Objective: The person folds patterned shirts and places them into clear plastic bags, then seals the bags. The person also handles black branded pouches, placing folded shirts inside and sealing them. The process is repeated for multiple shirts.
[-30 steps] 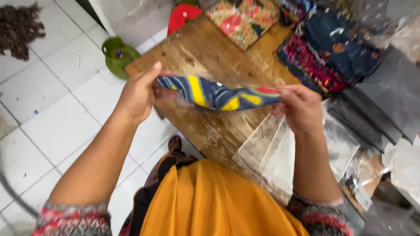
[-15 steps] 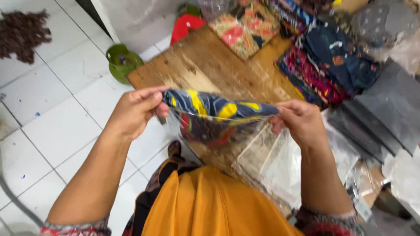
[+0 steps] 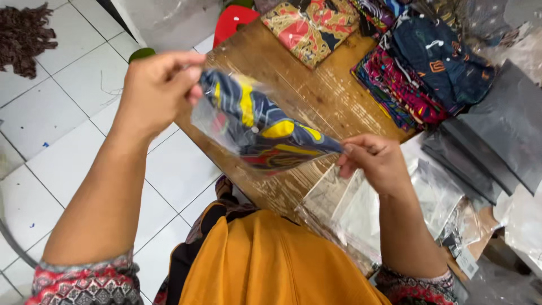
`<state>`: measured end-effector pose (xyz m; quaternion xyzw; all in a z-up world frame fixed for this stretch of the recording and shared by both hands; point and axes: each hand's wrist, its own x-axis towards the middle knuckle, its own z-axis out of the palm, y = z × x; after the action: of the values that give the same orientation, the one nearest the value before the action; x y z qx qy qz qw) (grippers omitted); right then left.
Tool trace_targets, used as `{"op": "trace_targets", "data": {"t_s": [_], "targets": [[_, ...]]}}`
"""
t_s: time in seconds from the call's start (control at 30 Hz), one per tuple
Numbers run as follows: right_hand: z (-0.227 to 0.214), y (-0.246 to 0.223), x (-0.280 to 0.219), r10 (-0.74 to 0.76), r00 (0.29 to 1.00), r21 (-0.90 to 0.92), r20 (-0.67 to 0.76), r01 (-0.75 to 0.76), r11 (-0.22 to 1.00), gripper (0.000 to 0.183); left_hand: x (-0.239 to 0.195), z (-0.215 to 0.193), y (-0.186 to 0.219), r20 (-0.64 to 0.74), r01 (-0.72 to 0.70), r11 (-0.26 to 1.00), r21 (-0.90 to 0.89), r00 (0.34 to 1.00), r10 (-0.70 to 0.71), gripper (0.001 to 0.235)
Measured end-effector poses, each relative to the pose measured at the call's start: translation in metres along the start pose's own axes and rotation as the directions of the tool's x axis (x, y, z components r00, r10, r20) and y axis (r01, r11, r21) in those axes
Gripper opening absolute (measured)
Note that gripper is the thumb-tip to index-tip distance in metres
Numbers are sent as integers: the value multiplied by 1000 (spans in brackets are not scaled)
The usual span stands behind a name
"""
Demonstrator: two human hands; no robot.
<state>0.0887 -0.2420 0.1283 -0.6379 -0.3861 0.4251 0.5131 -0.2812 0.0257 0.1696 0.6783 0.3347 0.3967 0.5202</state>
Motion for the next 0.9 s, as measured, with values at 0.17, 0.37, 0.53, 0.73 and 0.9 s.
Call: {"op": "trace_targets", "data": {"t_s": [0.17, 0.37, 0.53, 0.73, 0.9], "targets": [[14, 83, -18, 171, 980, 408, 100, -197, 891, 21, 86, 97, 11, 222, -241, 962, 129, 952, 209, 16], [27, 207, -30, 414, 900, -176, -138, -434, 884, 26, -1, 186, -99, 501, -123, 851, 510, 847, -178, 51], [8, 254, 103, -141, 951, -706, -277, -102, 701, 33, -139, 116, -269, 264, 371, 493, 787, 520, -812, 76], [46, 262, 207, 20, 992, -410, -128, -72, 909, 26, -128, 118, -285, 36, 600, 551, 580, 657, -753, 50], [29, 209, 112, -173, 977, -757, -127, 17, 653, 58, -76, 107, -241, -156, 528, 627, 573, 821, -549, 38]]}}
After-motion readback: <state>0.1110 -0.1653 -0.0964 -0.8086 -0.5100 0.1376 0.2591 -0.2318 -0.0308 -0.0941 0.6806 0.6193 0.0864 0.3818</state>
